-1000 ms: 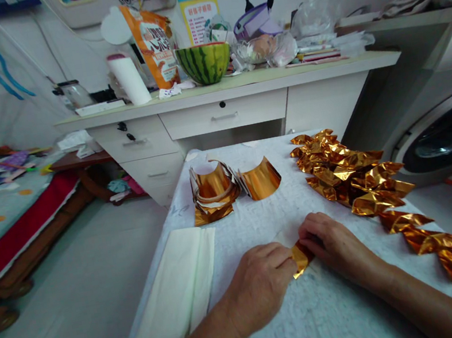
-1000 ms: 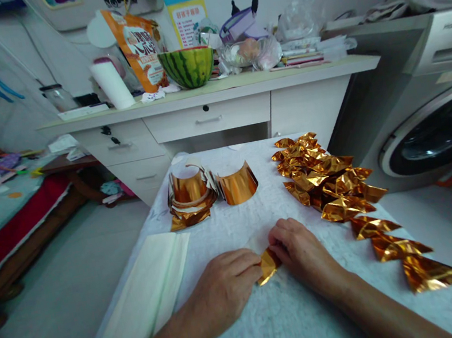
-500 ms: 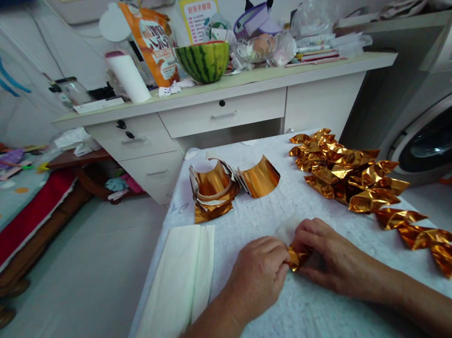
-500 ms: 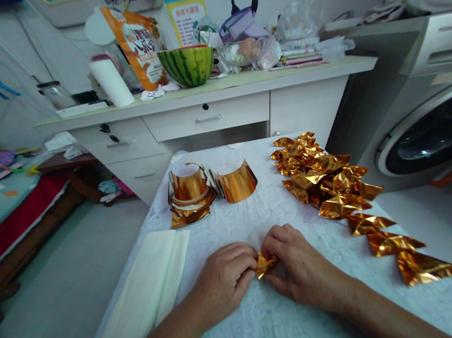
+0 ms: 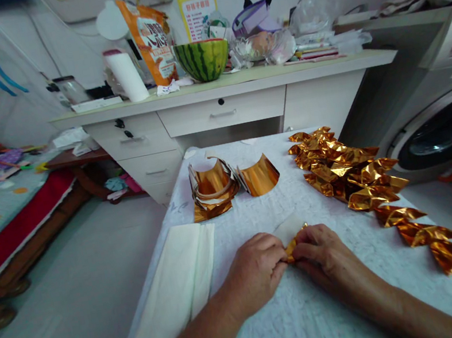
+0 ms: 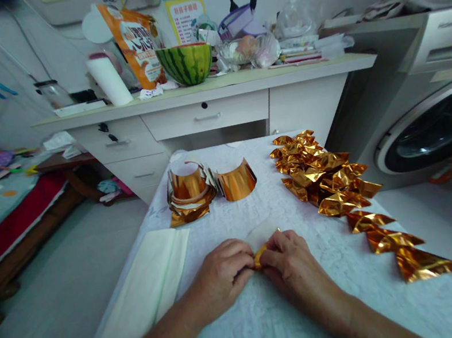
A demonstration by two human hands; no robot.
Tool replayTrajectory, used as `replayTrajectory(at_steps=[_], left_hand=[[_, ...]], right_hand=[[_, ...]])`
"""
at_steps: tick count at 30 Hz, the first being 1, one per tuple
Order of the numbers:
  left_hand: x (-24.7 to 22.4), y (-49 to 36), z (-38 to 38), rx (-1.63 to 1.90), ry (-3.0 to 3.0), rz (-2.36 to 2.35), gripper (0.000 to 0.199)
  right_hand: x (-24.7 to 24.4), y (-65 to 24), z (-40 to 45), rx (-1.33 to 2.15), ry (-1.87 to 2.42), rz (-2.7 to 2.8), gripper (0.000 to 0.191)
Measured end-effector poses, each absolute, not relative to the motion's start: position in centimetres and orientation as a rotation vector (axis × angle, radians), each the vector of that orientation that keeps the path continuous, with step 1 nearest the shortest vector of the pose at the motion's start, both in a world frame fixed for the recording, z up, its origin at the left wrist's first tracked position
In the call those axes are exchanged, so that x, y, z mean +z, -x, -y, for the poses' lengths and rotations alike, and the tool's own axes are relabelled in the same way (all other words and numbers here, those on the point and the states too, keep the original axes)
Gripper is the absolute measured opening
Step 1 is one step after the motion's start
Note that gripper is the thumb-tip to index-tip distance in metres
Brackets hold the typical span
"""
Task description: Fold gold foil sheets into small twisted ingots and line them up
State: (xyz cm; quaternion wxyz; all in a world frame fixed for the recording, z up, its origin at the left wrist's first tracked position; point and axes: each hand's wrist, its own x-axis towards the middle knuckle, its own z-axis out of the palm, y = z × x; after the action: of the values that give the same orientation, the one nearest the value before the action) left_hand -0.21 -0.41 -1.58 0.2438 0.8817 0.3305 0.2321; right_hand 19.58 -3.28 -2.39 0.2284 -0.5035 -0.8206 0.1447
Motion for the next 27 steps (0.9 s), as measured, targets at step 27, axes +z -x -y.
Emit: replayTrajectory(at_steps=[27], left_hand=[[-1.05,-0.23,0.92,0.626,-2.198,-1.199,0.011]], right_hand=[[-1.62,-18.61,3.49,0.512,1.502,2.124,0.015]])
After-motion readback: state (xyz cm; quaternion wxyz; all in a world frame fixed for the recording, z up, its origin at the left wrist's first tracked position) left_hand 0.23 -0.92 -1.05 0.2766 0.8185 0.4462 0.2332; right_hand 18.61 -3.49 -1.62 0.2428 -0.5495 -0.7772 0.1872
